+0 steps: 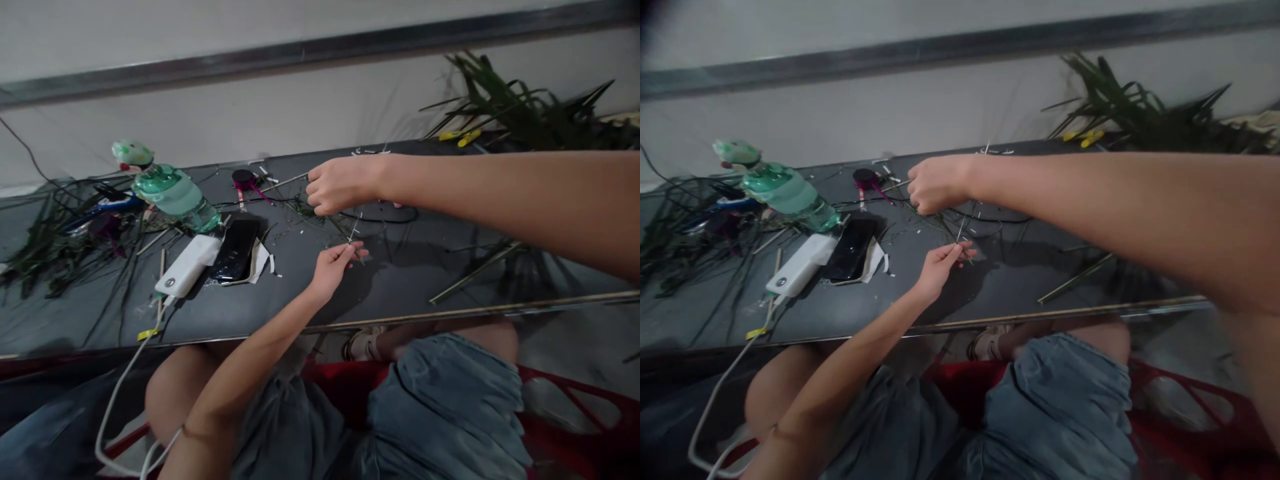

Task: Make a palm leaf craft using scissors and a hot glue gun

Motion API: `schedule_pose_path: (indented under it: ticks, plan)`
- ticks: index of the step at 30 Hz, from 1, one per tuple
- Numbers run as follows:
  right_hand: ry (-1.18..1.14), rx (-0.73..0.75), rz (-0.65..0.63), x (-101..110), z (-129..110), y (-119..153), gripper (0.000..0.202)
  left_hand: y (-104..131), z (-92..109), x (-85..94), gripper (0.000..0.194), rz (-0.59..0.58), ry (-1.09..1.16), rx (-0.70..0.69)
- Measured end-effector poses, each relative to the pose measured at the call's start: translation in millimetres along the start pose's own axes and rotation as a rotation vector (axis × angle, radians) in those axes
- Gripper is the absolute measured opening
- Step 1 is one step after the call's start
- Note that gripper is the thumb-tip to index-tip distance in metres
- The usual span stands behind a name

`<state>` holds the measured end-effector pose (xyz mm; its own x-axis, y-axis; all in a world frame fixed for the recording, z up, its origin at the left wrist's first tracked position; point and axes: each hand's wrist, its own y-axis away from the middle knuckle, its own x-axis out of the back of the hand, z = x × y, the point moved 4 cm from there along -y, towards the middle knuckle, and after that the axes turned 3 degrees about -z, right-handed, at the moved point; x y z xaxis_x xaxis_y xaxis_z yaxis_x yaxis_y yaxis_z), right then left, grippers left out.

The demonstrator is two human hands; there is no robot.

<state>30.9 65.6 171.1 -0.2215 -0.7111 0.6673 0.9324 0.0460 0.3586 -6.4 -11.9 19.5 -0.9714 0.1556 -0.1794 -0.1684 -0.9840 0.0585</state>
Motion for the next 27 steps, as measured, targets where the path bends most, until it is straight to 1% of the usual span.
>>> schedule_pose_path:
  ticks: [4, 6, 9, 13, 16, 21, 25, 27]
  plan:
    - [0.019, 0.082, -0.034, 0, -7, -4, 0.017, 0, 0, -0.4, 0.030, 0.010, 0.021, 0.015]
    - [0.021, 0.113, -0.073, -1, -8, -5, 0.016, 1, 3, 0.2, 0.029, 0.018, 0.035, 0.020]
    - [0.019, 0.119, -0.131, -3, -8, -9, 0.014, 1, 5, 1.9, 0.030, 0.017, 0.056, 0.044]
    - [-0.012, 0.121, -0.105, -5, -10, -13, 0.017, 3, 6, 4.2, 0.033, 0.009, 0.031, 0.045]
    - [-0.007, 0.149, -0.116, -10, -14, -14, 0.011, 4, 5, 4.0, 0.034, -0.002, 0.008, 0.050]
    - [0.008, 0.118, -0.088, -15, -14, -14, 0.012, 4, 3, 2.5, 0.032, -0.014, -0.003, 0.073]
    - [0.030, 0.161, -0.042, -10, -14, -10, 0.011, 4, 0, 3.9, 0.028, 0.013, 0.024, 0.100]
    - [0.038, 0.180, -0.006, -5, -13, -5, 0.016, 3, 0, 5.0, 0.027, 0.023, 0.052, 0.110]
